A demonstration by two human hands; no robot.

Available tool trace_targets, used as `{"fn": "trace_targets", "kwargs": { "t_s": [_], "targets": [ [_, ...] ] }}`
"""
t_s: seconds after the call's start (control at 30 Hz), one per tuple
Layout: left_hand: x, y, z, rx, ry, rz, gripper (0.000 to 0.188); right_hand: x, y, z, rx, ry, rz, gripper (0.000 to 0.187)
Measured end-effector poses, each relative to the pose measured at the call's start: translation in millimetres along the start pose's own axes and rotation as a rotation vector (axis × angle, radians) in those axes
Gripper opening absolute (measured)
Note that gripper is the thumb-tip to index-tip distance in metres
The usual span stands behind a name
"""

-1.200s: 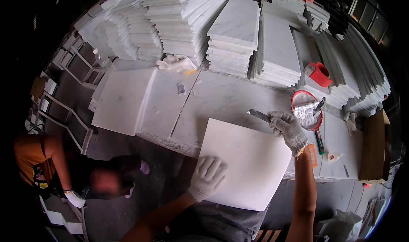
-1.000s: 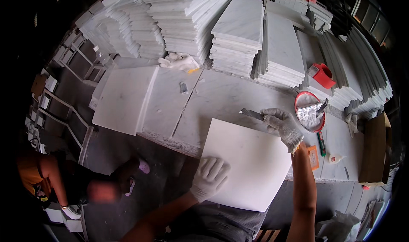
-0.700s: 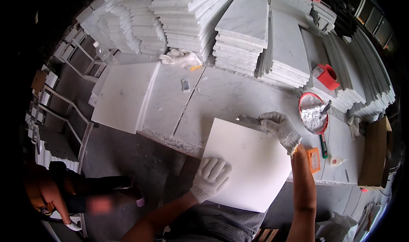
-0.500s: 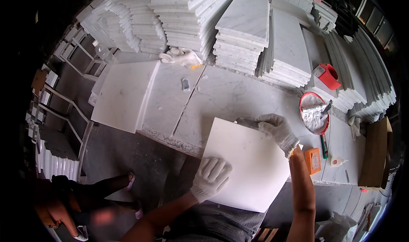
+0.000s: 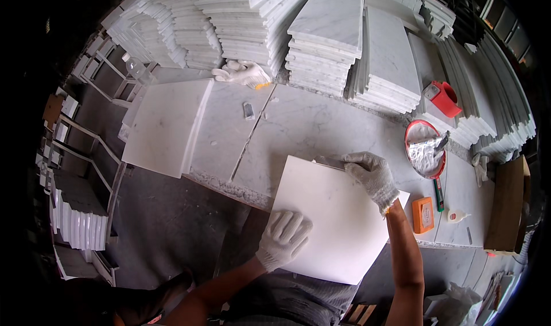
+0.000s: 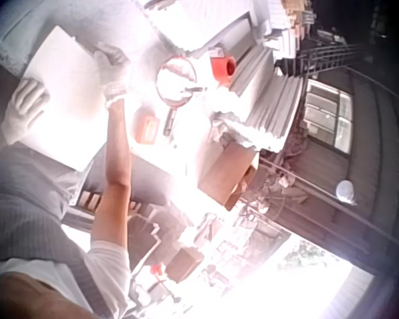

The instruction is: The person smooths the edges of a white rectangular board using a metal scraper and then rubs the surface with an orange block. The person handles the board one at a time, flips it, and places it on a stack.

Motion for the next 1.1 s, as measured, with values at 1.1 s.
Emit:
{"fn": "trace_targets", "kwargs": {
  "t_s": [1.1],
  "targets": [
    [-3,-1,2,0.013,-0.035,0.03,0.041,-6,1,-2,-0.111,-0.177,-0.109,0.018]
  ]
}}
Point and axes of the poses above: each hand's wrist, its own x-axis towards the middle knuckle, its own y-axis out of the palm, z = x × y, the point moved 4 cm from there along x, towards the middle knuckle, and after that the axes turned 1 degree about z, right-handed, at the moved point
